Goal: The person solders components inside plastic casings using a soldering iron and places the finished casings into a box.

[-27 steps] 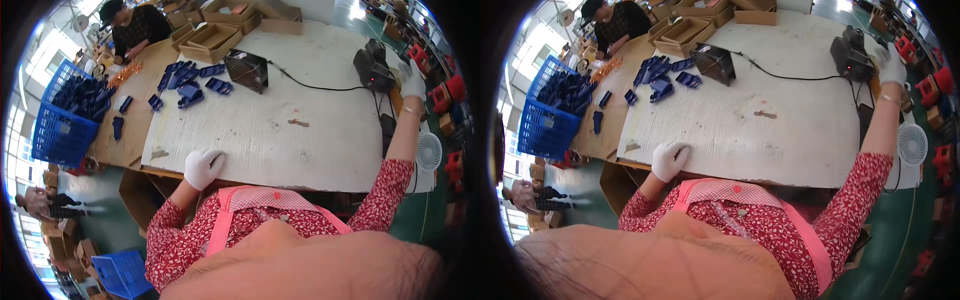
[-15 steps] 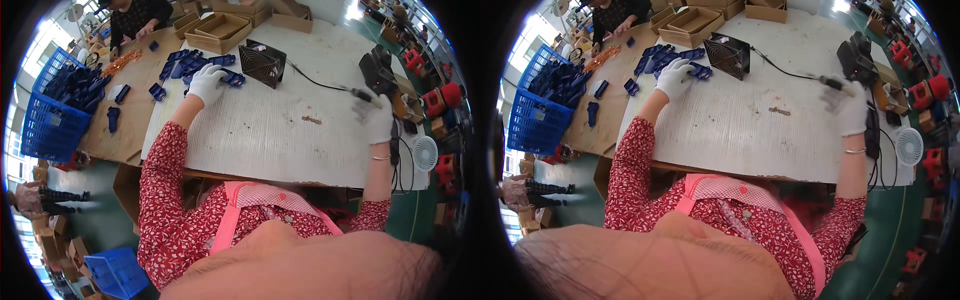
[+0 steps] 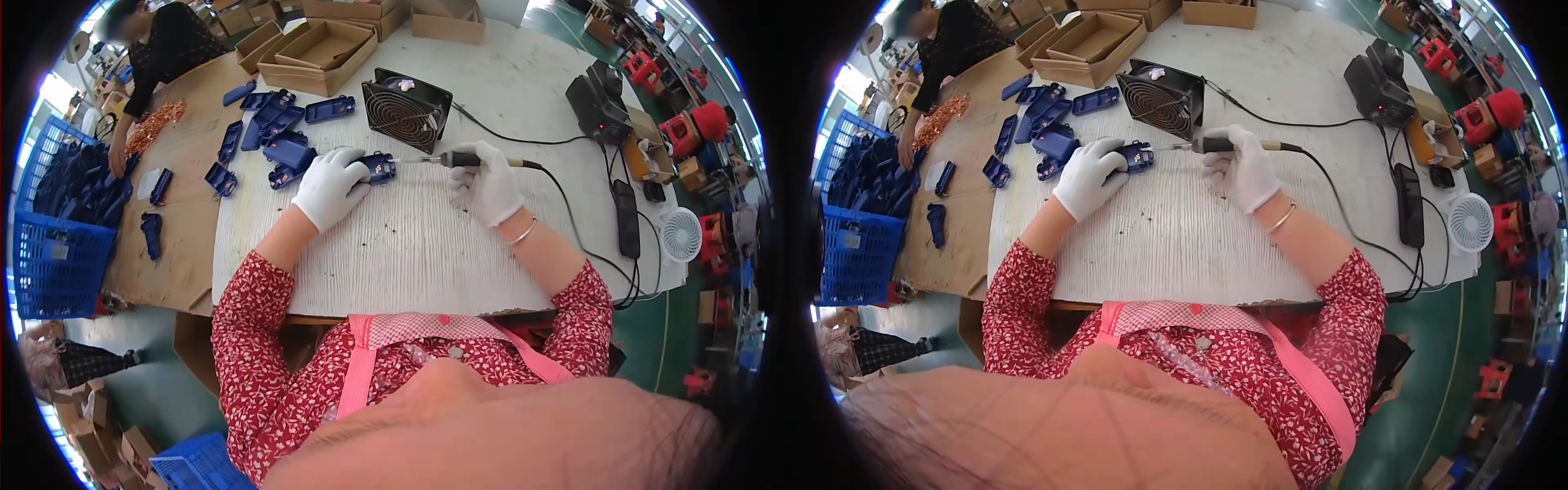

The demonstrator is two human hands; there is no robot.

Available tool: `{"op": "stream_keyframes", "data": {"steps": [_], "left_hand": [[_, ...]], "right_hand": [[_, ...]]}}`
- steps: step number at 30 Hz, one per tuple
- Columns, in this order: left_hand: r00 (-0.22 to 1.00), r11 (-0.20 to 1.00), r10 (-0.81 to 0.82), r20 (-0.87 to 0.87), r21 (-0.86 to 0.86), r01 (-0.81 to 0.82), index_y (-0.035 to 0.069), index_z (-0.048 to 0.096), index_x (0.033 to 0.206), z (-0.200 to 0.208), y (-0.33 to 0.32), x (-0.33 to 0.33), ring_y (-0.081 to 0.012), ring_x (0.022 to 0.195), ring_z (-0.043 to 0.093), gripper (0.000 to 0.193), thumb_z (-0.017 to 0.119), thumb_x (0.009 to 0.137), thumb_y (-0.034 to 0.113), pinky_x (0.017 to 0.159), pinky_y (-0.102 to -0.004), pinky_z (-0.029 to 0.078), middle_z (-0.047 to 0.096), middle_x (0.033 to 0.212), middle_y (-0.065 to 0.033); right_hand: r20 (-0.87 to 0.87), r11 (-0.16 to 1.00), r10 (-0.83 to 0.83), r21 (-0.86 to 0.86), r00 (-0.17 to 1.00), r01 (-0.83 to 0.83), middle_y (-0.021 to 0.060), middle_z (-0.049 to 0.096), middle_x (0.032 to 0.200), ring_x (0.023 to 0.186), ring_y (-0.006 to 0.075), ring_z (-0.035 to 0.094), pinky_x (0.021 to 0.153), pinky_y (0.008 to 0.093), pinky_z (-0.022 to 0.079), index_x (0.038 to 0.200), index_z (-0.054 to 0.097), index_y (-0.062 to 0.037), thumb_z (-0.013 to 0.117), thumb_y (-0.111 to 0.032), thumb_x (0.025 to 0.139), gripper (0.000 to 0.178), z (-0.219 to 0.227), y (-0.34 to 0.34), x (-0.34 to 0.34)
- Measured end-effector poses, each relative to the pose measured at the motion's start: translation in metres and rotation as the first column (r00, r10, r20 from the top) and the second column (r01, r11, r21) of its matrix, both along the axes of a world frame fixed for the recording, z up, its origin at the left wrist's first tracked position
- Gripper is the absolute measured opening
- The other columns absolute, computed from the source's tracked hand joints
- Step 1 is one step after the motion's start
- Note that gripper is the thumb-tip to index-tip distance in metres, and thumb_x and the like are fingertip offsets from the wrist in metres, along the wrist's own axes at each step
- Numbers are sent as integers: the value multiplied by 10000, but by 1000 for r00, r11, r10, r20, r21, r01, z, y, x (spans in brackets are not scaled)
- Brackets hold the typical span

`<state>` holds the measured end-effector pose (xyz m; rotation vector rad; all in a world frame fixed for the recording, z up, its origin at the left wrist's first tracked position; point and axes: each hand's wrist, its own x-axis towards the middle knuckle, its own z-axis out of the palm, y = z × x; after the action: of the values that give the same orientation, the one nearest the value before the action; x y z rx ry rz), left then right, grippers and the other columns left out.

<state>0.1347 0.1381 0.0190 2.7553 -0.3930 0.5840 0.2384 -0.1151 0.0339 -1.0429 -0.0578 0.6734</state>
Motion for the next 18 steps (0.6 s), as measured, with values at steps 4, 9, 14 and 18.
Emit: {"op": "stream_keyframes", "data": {"steps": [4,9,14,18], "left_hand": [[998,998,-57,12,-4,57,64,577,834,6,-4,1,-318,1038,551,142,656,742,137,850,-381,430,572,1153,-149],[982,950,60,178,-312,-1,17,514,1051,9,6,27,-333,1029,557,321,641,764,83,858,-389,452,552,1151,-172],[992,781,27,127,-622,58,53,466,1250,29,9,70,-214,1001,578,432,588,835,61,856,-306,459,563,1144,-112],[993,613,-111,-39,-789,37,43,544,1185,27,20,88,-118,962,572,312,554,874,33,833,-250,457,599,1078,-54]], "right_hand": [[232,999,32,8,972,-35,49,512,811,628,105,516,544,237,450,982,550,-9,488,-164,889,191,-21,1,10],[406,998,26,48,913,-50,44,486,876,641,74,497,564,188,452,1017,512,41,520,113,792,236,-31,-10,15],[953,936,104,-191,283,297,77,523,840,664,108,524,567,212,451,967,527,35,537,148,729,264,-25,-7,15],[921,921,138,-255,364,295,87,536,820,659,127,526,574,218,451,926,533,41,537,159,716,241,-16,-5,13]]}}
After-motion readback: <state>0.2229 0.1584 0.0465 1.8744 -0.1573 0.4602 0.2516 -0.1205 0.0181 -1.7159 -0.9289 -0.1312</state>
